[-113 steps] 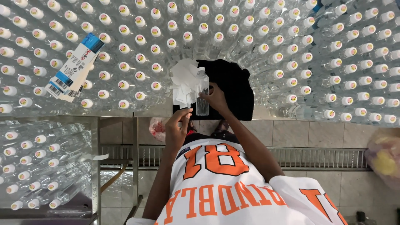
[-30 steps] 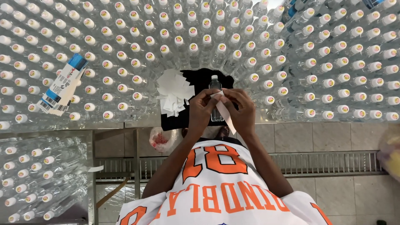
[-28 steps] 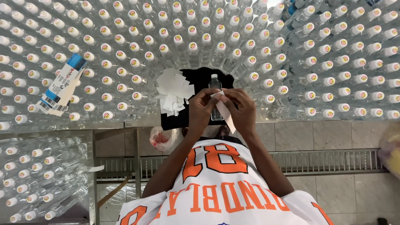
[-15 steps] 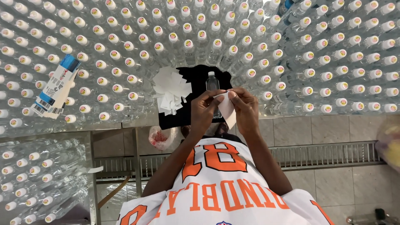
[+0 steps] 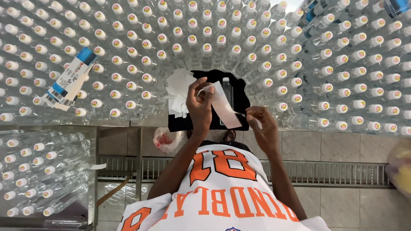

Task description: Manually applying adhesive labels to plastic water bottles and organizing them in crates.

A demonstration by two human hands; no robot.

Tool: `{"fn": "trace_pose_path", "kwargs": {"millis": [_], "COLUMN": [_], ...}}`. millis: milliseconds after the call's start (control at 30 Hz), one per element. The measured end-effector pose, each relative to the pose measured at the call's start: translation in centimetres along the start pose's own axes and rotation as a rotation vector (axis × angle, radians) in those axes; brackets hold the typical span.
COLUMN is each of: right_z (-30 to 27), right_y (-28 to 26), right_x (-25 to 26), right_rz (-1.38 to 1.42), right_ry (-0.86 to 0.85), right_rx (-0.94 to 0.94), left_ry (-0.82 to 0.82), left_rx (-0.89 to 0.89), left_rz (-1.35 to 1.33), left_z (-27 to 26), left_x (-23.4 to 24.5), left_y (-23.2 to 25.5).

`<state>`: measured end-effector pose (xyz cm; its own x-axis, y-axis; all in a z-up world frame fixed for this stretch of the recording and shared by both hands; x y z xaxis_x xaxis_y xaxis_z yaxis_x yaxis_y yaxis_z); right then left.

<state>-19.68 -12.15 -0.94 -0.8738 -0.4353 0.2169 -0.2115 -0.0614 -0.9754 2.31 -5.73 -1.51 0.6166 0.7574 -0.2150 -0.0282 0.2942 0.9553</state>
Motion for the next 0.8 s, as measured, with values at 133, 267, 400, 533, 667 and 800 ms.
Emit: {"fn": "trace_pose_path", "kwargs": {"millis": [133,267,400,533,667,800], "right_z": [2.3,4.7,4.5,4.4,4.4,4.0], "right_y": [-4.3,-5.3,-4.6,-4.1,-3.4,-2.9], "right_x": [0.0,-1.6,-2.0,-2.0,-2.5,-3.4], "right_rz": [0.159,0.21,0.222,0.308,0.375,0.316], "right_ry": [0.015,-0.048,-0.056,0.02,0.139,0.154], "right_rx": [0.049,0.105,0.059,-0.012,-0.044,-0.024], "left_ry": [-0.135,-0.331,-0.357,-0.278,-0.318,-0.268], "left_rx": [-0.028,-0.05,-0.025,-0.12,0.304,0.496], "left_rz": [-0.013,0.01,0.023,0.274,-0.007,-0.345], "left_z": [-0.7,-1.8,-1.7,-1.8,-4.9,-4.7], "left_x": [-1.5,-2.8,-2.2,0.4,1.9,1.0], "left_y": [1.2,2.4,1.7,0.8,-4.0,-2.3]}}
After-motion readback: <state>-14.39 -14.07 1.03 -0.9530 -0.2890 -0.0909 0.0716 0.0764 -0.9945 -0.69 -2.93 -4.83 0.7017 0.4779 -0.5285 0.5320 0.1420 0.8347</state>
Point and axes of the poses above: each hand's wrist, its own z-axis towards the middle knuckle, its own x-axis out of the back of the hand, y = z × x, the point moved 4 cm from there along z, towards the middle knuckle, and after that the axes turned 8 degrees about -x, right-handed, at the moved point
